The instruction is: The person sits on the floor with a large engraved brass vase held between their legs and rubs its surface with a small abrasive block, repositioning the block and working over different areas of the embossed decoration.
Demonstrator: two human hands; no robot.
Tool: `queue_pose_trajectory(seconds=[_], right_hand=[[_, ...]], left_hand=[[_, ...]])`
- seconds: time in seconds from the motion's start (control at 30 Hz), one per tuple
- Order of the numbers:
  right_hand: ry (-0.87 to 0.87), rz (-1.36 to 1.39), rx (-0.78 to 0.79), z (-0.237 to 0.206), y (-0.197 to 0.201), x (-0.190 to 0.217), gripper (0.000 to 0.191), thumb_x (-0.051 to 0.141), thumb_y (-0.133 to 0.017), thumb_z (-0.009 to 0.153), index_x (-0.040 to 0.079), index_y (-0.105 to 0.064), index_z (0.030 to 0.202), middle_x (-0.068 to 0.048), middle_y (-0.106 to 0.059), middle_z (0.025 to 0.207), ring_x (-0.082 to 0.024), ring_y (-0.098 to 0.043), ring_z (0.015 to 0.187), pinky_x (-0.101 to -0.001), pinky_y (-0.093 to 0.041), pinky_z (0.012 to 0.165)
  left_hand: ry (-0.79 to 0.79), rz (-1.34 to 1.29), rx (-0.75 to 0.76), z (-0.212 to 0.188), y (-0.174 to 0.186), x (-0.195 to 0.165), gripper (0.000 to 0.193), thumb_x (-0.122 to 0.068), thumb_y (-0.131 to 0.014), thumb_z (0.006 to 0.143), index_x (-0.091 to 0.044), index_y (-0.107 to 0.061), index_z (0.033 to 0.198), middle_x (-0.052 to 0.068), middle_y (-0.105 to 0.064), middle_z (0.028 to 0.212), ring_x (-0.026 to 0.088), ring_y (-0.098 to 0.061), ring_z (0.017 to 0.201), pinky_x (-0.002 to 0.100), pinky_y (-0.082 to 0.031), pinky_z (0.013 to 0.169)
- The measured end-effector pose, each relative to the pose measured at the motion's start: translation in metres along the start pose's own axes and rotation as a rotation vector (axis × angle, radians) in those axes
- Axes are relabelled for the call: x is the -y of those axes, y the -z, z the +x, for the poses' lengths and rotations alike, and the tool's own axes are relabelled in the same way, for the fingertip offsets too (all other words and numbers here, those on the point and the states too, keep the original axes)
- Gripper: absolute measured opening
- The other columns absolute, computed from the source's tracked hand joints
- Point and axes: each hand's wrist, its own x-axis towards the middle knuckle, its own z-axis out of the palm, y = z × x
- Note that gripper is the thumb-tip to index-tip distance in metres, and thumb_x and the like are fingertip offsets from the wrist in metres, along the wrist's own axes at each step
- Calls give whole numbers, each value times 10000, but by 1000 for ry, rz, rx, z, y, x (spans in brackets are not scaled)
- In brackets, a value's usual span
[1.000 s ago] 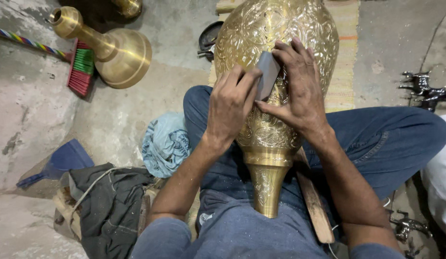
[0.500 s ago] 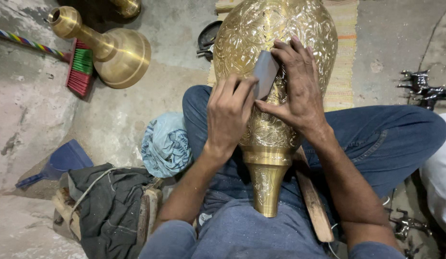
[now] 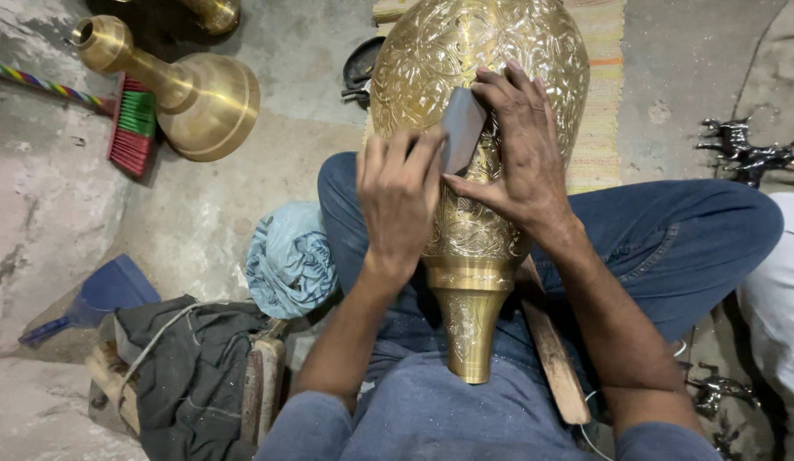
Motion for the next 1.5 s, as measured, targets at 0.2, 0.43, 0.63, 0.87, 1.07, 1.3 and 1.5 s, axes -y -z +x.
queue_pose_trajectory(seconds=[0.2, 0.43, 0.63, 0.87, 1.07, 1.3, 1.5], right_hand=[[4, 21, -7, 0, 1, 1, 1110, 624, -917, 719, 133, -389, 1564, -111, -415, 1653, -341, -262, 1598, -575, -185, 1363], [23, 8, -19, 0, -1, -2, 1138, 658, -906, 724, 124, -367, 1573, -114, -394, 1668, -337, -259, 1599, -565, -173, 1359], [27, 10, -7, 1, 1, 0, 1134, 659, -897, 712, 118, -371, 1559, -114, -392, 1651, -345, -263, 1588, -570, -175, 1349], [25, 15, -28, 2, 3, 3, 1119, 589, -922, 707, 125, -366, 1560, -105, -401, 1648, -340, -276, 1586, -560, -168, 1351], [-3, 27, -2, 5, 8, 9, 1110, 556, -908, 672, 132, -373, 1546, -102, -407, 1635, -335, -275, 1578, -546, -172, 1346], [23, 9, -31, 3, 2, 4, 1128, 610, -909, 695, 120, -358, 1549, -119, -385, 1637, -336, -262, 1570, -575, -162, 1322], [5, 13, -16, 4, 1, 3, 1144, 613, -897, 656, 142, -362, 1551, -107, -395, 1643, -331, -267, 1575, -566, -166, 1333]], left_hand=[[-105, 86, -135, 6, -31, 17, 272, -151, -760, 947, -129, -718, 1215, 85, -675, 1156, 272, -612, 1059, 418, -494, 939], [15, 72, -26, -13, -12, 6, 256, -150, -787, 940, -120, -742, 1190, 69, -688, 1083, 244, -611, 955, 407, -464, 810], [-34, 46, -80, 7, -37, 18, 274, -140, -773, 938, -143, -736, 1210, 49, -683, 1086, 235, -620, 995, 402, -502, 901], [24, 37, -45, -11, -16, 6, 255, -135, -780, 944, -128, -753, 1197, 69, -702, 1090, 240, -627, 967, 399, -478, 848], [-30, 29, -101, 18, -30, 11, 250, -167, -773, 950, -130, -741, 1196, 85, -692, 1122, 249, -624, 1001, 410, -501, 923], [36, 70, -32, -22, -32, 16, 274, -182, -775, 957, -147, -748, 1227, 63, -695, 1123, 223, -629, 987, 381, -523, 897], [-51, 132, -113, 10, -51, 25, 315, -168, -767, 913, -154, -745, 1227, 68, -691, 1117, 228, -631, 999, 402, -524, 944]])
